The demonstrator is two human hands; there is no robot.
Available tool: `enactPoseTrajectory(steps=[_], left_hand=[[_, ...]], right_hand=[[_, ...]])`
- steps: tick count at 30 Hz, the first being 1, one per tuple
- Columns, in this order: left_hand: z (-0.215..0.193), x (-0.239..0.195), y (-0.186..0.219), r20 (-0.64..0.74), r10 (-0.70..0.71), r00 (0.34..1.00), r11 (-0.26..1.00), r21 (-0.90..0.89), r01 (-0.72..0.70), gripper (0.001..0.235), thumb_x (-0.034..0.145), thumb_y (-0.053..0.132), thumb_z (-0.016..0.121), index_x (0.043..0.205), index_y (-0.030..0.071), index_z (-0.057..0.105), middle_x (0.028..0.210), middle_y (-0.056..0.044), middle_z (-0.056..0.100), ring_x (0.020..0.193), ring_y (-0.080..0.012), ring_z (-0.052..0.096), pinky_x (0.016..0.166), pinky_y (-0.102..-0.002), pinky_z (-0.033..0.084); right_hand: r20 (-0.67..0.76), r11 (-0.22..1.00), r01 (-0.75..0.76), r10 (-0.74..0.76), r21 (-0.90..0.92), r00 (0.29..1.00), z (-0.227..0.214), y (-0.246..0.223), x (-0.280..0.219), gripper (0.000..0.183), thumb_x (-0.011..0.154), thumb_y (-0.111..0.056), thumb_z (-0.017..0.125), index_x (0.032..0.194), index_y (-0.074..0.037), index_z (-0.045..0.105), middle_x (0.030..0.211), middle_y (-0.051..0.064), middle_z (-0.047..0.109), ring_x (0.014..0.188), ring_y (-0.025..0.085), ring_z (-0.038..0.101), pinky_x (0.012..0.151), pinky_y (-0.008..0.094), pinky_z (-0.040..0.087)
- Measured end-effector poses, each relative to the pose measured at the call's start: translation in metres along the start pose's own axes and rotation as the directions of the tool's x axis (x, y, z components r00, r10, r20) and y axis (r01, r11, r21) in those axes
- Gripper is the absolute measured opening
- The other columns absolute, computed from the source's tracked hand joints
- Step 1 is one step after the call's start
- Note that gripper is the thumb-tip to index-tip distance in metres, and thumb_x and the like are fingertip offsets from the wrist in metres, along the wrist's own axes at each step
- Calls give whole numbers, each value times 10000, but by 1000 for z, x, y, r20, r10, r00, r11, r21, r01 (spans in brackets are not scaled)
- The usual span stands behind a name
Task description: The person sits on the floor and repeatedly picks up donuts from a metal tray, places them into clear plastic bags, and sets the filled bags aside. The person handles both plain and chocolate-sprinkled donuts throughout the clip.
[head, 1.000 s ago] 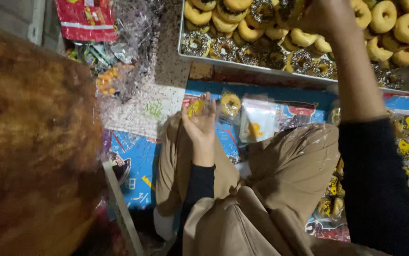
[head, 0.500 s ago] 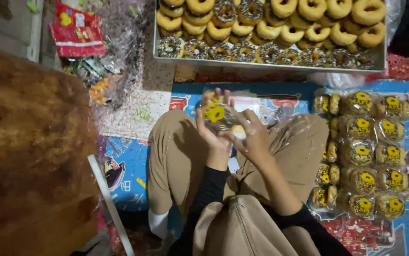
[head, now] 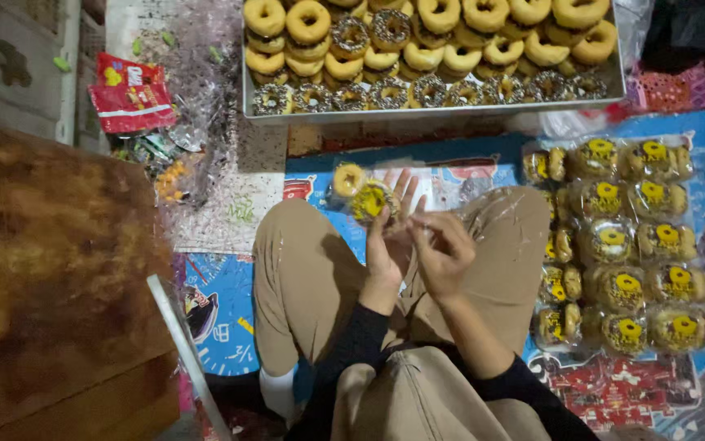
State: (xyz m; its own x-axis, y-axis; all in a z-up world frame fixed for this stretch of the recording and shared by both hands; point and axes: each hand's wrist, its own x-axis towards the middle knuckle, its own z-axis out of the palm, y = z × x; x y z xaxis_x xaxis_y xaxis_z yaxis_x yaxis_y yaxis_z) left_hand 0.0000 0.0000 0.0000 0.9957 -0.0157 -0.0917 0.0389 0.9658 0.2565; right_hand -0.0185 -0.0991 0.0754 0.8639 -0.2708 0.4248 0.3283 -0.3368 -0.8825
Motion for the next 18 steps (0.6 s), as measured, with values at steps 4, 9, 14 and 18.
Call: enactPoseTrajectory(steps=[4,9,14,18], left_hand=[[11,-13,13,32,581,813,442,827,-348,523,1057,367,597,1438,22,507,1438,-150,539,1335,-218,524,1172,-398,381],[49,-4,66,406,-78,911,171,905,-389,298,911,290,650,890,14,760,874,-88,714,916,-218,657,892,-353,493],[109,-27,95,754,-68,654,-134,642,-755,117,853,32,785,956,11,733,892,-100,727,798,-249,697,735,-360,557],[135,-42,101,862,-127,491,-258,449,-855,173,866,-22,783,992,-45,667,947,-139,695,846,-311,698,733,-402,577]], right_hand=[[616,973,189,-230,132,754,-24,3,42,154,845,-1,778,996,-34,775,965,71,771,866,177,750,657,260,570],[744,961,119,-269,250,612,-63,-1,75,111,866,-12,779,966,5,733,934,80,755,869,185,748,740,301,583],[611,863,-228,-113,451,784,-74,-29,74,130,962,-126,657,1066,-48,657,908,13,710,814,151,738,730,291,587],[587,919,343,-389,195,710,-67,-41,70,290,817,-162,855,1089,-119,765,807,-15,698,674,167,509,601,301,389]])
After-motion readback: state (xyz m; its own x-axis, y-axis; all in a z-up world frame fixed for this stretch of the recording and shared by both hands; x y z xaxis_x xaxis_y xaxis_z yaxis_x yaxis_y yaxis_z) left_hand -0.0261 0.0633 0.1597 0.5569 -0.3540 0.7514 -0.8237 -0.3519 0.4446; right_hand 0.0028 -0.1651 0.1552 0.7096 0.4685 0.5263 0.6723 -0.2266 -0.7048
